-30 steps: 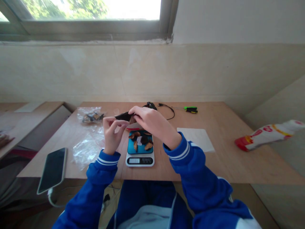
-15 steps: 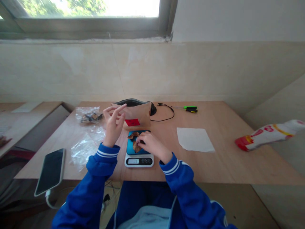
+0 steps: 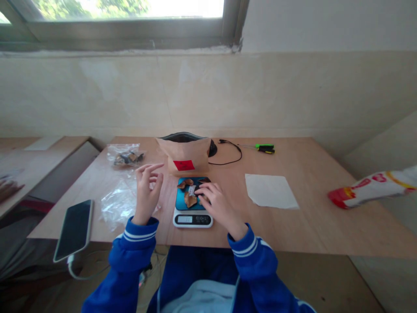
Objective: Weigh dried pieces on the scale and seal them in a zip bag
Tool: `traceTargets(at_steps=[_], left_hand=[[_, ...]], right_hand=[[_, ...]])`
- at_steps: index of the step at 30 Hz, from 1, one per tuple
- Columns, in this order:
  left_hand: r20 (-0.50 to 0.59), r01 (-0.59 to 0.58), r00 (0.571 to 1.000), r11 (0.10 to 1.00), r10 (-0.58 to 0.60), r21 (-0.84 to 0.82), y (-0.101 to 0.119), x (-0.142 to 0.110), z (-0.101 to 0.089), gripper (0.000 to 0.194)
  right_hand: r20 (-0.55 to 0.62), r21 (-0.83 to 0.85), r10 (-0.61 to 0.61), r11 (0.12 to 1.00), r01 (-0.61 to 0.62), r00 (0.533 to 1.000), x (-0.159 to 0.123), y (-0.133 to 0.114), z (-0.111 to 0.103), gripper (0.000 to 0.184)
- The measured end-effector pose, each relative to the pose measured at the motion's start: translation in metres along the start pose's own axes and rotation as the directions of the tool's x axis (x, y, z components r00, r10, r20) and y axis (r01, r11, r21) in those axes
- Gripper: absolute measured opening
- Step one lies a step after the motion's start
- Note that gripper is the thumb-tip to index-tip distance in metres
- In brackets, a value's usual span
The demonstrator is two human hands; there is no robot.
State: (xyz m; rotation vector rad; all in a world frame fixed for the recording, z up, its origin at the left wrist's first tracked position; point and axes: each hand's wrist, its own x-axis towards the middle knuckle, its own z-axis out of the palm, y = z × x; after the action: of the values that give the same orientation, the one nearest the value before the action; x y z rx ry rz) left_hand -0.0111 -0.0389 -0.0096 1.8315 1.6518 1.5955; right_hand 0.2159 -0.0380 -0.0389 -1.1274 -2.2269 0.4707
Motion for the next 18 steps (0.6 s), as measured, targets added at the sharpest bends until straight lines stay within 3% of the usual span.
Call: traceTargets(at_steps=[5, 10, 13, 18], left_hand=[[0.085, 0.15, 0.985, 0.989, -0.148, -0.014, -0.011, -0.044, -0.001, 0.017], [0.159, 0.309, 0.941, 0.95, -0.299, -0.043, -0.016, -0.082, -0.002, 0.019], [0.157, 0.348, 0.929, 0.936, -0.336, -0.059, -0.016, -0.091, -0.003, 0.018], [0.16, 0.337, 0.934, 0.937, -0.319, -0.098, -0.014, -0.082, -0.002, 0.019]], right_hand=[[-0.127, 0.058, 0.133, 0.99, -0.127, 0.983, -0.046, -0.001, -0.005, 0.024], [-0.2, 0.079, 0.202, 0.979, -0.189, 0.959, -0.076, 0.004, 0.001, 0.023], [-0.194, 0.09, 0.208, 0.977, -0.194, 0.959, -0.08, 0.006, 0.003, 0.024], [-0.167, 0.099, 0.212, 0.975, -0.198, 0.963, -0.079, 0.002, 0.004, 0.024]])
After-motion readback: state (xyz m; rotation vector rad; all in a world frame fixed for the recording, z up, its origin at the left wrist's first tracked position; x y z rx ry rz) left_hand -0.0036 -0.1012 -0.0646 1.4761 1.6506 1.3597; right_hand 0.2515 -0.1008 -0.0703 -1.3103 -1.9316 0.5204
